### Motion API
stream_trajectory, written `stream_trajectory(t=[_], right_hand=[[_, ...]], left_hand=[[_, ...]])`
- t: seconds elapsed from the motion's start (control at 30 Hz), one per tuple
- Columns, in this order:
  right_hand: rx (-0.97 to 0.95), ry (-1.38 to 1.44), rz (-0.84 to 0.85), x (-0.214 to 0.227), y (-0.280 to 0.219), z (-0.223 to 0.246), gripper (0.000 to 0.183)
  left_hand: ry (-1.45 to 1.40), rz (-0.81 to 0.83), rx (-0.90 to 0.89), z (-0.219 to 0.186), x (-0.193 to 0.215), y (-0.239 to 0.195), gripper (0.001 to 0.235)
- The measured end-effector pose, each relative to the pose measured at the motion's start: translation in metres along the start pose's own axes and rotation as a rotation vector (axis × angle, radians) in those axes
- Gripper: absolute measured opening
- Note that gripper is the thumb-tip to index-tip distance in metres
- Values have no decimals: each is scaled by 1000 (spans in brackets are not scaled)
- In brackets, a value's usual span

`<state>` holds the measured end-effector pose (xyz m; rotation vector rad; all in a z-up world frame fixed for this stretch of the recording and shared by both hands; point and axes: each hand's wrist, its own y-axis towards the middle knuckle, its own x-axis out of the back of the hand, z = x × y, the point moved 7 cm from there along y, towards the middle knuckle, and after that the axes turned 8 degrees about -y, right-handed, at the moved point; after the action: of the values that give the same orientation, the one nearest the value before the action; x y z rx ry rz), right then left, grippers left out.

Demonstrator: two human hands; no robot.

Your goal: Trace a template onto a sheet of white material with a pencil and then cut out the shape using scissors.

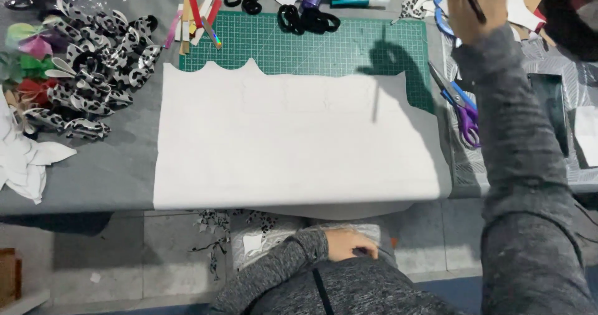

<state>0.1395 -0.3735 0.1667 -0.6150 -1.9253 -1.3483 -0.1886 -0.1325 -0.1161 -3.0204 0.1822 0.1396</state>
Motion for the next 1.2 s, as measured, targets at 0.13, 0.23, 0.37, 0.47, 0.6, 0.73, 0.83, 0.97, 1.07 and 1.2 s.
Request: stream_trajectory(t=[0.13, 0.23, 0.37, 0.47, 0.6, 0.73, 0.83, 0.97, 1.07, 1.2], right_hand=[[-33, 99, 89, 39, -52, -13, 10], [-174, -12, 277, 43, -111, -28, 17], [-305, -198, 483, 47, -158, -31, 22], [-317, -284, 513, 51, -178, -25, 23], [-387, -160, 514, 79, -169, 10, 25], [-421, 0, 626, 88, -170, 36, 31], [-398, -46, 675, 88, -174, 33, 31], [-349, -123, 706, 86, -170, 32, 34], [-294, -203, 732, 79, -177, 25, 33], [-218, -255, 739, 72, -179, 16, 30]], left_hand=[[60, -143, 85, 16, 7, -7, 34], [-25, -334, -60, -10, 24, -51, 31], [12, -667, -105, -10, 24, -126, 19], [125, -1085, -253, -36, 28, -211, 12], [454, -1722, -27, -57, 31, -330, 6], [779, -1994, 246, -127, 44, -373, 11], [973, -1904, 368, -154, 72, -377, 22], [1036, -1850, 478, -163, 101, -372, 44], [1048, -1810, 593, -160, 118, -369, 62], [1051, -1761, 706, -154, 134, -367, 81]])
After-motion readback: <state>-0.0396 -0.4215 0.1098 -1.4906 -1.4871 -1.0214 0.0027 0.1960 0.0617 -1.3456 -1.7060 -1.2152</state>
